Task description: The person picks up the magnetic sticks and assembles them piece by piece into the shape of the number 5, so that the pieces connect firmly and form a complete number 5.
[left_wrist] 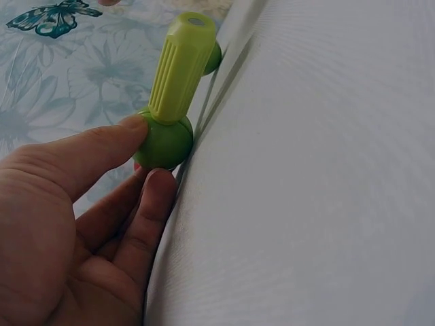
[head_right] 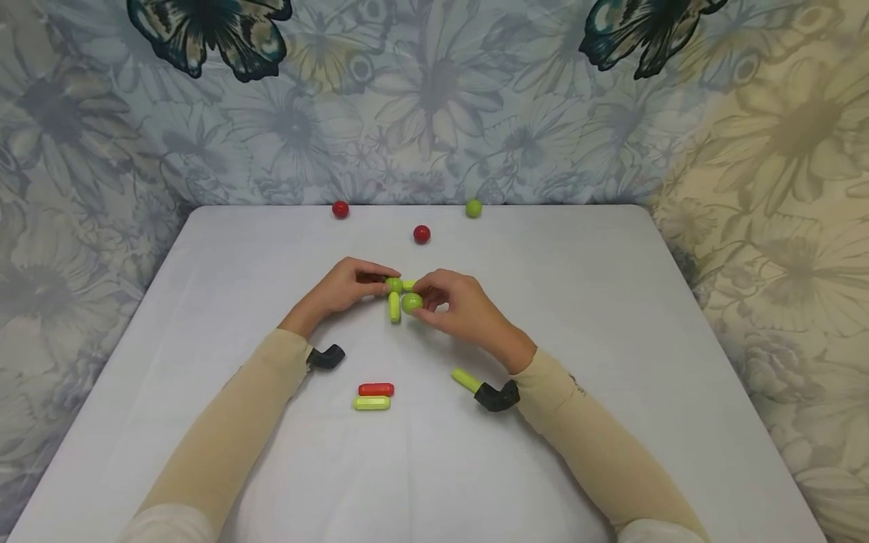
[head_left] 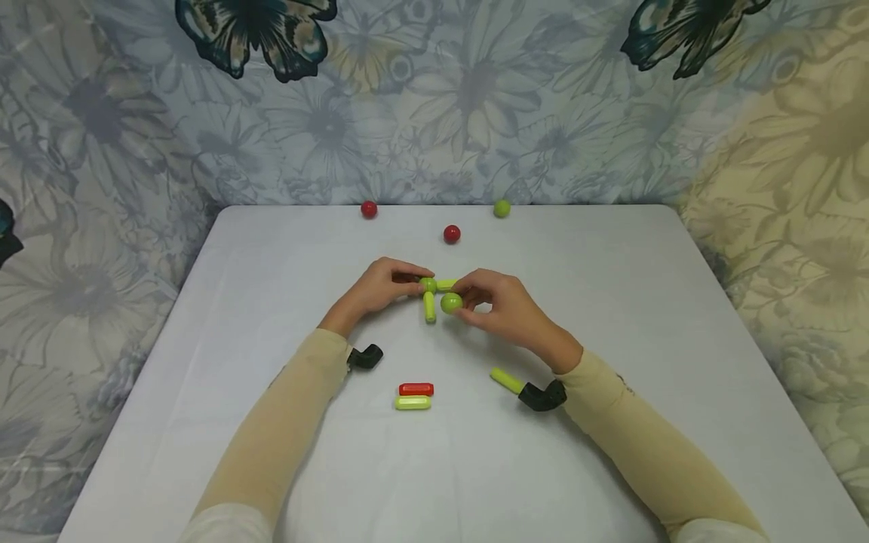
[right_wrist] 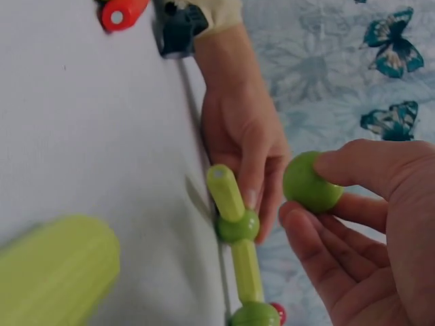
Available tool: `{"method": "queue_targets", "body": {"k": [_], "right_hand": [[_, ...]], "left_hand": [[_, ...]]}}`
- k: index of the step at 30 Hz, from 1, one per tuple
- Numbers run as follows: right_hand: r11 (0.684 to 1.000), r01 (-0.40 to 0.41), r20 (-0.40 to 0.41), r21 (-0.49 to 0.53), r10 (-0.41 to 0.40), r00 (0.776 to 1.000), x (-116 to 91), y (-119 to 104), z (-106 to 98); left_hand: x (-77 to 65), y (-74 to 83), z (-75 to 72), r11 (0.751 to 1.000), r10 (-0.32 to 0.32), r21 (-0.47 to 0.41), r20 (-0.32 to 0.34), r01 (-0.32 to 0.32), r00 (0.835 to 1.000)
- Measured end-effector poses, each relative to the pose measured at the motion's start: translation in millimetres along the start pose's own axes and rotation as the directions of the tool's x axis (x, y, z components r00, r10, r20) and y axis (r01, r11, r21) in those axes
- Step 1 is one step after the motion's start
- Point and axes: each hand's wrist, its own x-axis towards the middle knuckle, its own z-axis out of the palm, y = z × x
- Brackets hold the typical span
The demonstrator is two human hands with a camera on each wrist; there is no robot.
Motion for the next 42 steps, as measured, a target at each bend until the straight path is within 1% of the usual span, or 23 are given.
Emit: {"method": "queue_targets", "body": {"k": [5, 10, 12, 14, 18, 24, 28, 35, 42], "right_hand": [[0.998, -0.059, 0.104, -0.009, 0.060, 0.993, -0.3, -4.7, 11.2], [0.990, -0.129, 0.215, -0.058, 0.138, 0.967, -0.2, -1.9, 20.5], [0.986, -0.139, 0.245, -0.088, 0.156, 0.957, -0.5, -0.2, 23.1], [0.984, -0.137, 0.259, -0.112, 0.162, 0.952, -0.1, 0.8, 25.4], [0.982, -0.120, 0.243, -0.145, 0.153, 0.958, 0.0, 0.9, 29.6], [0.988, -0.095, 0.184, -0.124, 0.117, 0.976, 0.6, 0.3, 36.8], [0.988, -0.082, 0.156, -0.130, 0.102, 0.982, -0.2, 1.3, 39.8], [0.989, -0.055, 0.137, -0.140, 0.074, 0.988, -1.1, 2.7, 39.5], [0.990, -0.053, 0.141, -0.133, 0.072, 0.987, -2.1, 3.4, 40.1]], "left_hand": [[-0.9, -2.5, 0.0, 1.000, -0.008, -0.011, 0.005, 0.008, 1.000], [0.7, -4.0, -0.6, 1.000, 0.002, -0.025, 0.007, -0.002, 1.000], [1.4, -3.6, -0.5, 0.999, 0.002, -0.034, 0.007, -0.002, 1.000], [1.8, -3.7, -1.1, 0.999, 0.002, -0.037, 0.006, -0.002, 1.000], [1.2, -4.9, -1.3, 0.999, 0.003, -0.041, 0.009, -0.003, 1.000], [0.5, -4.7, -2.6, 0.999, 0.011, -0.042, 0.001, -0.011, 1.000], [1.3, -4.6, -2.5, 0.999, 0.017, -0.038, 0.010, -0.016, 1.000], [3.2, -3.6, -2.0, 0.999, 0.016, -0.029, 0.008, -0.015, 1.000], [2.4, -4.1, -0.7, 0.999, 0.013, -0.039, 0.007, -0.012, 1.000]]}}
